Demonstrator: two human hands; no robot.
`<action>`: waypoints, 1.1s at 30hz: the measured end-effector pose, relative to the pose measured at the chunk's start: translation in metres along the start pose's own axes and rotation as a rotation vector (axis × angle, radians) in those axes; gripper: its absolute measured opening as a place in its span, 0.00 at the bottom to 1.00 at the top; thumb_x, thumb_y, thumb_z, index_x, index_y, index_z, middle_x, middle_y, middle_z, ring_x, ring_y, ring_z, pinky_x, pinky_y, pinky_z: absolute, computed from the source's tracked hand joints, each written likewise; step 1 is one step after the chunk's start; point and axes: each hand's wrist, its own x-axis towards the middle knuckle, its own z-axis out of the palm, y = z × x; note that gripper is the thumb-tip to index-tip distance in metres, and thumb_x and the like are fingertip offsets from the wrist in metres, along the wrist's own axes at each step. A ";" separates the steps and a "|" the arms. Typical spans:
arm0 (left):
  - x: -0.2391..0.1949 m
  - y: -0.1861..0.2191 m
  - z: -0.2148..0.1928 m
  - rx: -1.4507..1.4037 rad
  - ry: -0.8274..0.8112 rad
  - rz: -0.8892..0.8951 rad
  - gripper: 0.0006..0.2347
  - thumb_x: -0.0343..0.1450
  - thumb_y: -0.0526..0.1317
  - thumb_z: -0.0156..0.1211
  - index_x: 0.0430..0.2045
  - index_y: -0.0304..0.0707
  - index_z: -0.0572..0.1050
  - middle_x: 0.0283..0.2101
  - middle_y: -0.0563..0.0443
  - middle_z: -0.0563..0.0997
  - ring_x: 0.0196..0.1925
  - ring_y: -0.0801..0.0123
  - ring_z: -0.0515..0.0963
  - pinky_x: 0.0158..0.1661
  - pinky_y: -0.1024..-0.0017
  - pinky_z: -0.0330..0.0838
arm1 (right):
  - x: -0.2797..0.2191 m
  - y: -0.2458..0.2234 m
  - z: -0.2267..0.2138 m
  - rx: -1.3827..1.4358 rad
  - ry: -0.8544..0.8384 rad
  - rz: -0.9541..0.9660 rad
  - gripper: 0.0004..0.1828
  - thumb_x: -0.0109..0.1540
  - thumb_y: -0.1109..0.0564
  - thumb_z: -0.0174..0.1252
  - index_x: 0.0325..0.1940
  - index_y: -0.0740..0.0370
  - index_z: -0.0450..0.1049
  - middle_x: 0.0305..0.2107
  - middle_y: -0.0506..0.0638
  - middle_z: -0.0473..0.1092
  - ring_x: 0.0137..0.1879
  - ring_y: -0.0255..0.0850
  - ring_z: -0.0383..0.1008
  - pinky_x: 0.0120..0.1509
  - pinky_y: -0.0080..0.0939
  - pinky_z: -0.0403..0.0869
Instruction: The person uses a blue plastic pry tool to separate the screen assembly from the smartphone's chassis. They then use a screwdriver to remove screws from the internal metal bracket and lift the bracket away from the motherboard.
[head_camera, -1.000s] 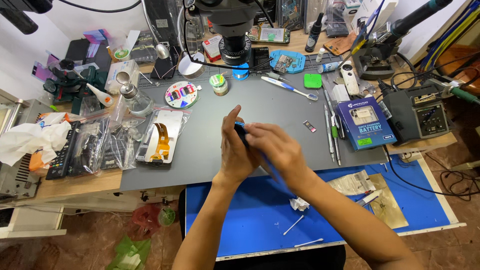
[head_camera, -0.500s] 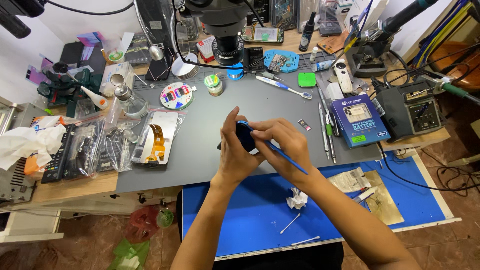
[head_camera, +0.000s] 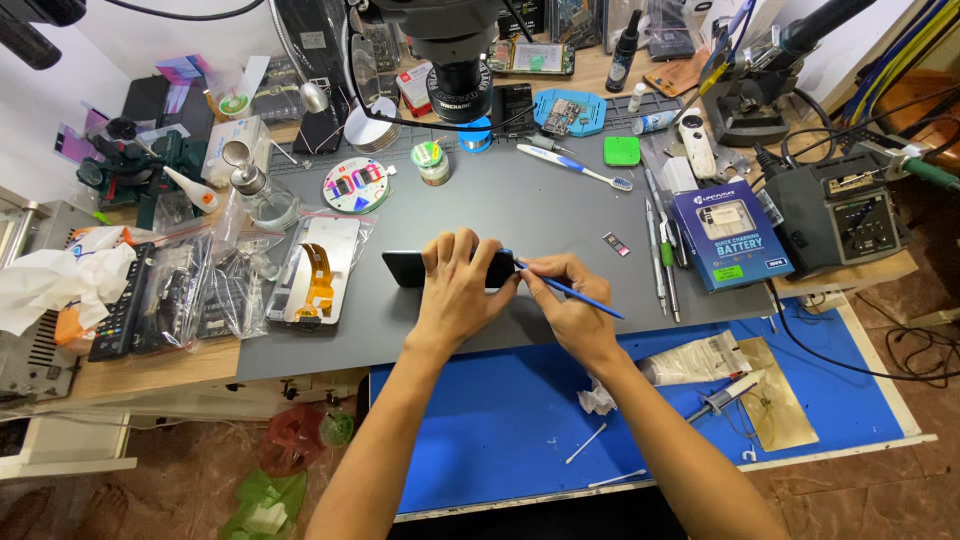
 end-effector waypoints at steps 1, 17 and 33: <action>0.000 0.003 0.002 0.000 -0.002 0.001 0.22 0.60 0.57 0.73 0.41 0.53 0.73 0.37 0.55 0.65 0.44 0.60 0.68 0.51 0.62 0.56 | -0.003 0.006 0.000 0.001 0.001 0.002 0.05 0.62 0.68 0.67 0.36 0.69 0.77 0.36 0.62 0.82 0.47 0.46 0.84 0.49 0.43 0.79; 0.006 0.032 0.010 0.032 0.350 -0.072 0.11 0.58 0.44 0.65 0.21 0.46 0.67 0.28 0.54 0.64 0.38 0.61 0.67 0.52 0.58 0.57 | -0.003 0.020 0.000 0.164 -0.006 0.131 0.06 0.60 0.67 0.71 0.35 0.68 0.78 0.38 0.62 0.83 0.41 0.37 0.83 0.44 0.37 0.80; 0.001 0.029 0.016 0.015 0.333 -0.035 0.10 0.57 0.44 0.64 0.23 0.47 0.68 0.28 0.56 0.65 0.39 0.64 0.66 0.51 0.59 0.55 | 0.014 0.007 -0.011 -0.071 -0.211 -0.217 0.05 0.60 0.71 0.67 0.36 0.67 0.78 0.40 0.57 0.83 0.45 0.48 0.86 0.45 0.43 0.81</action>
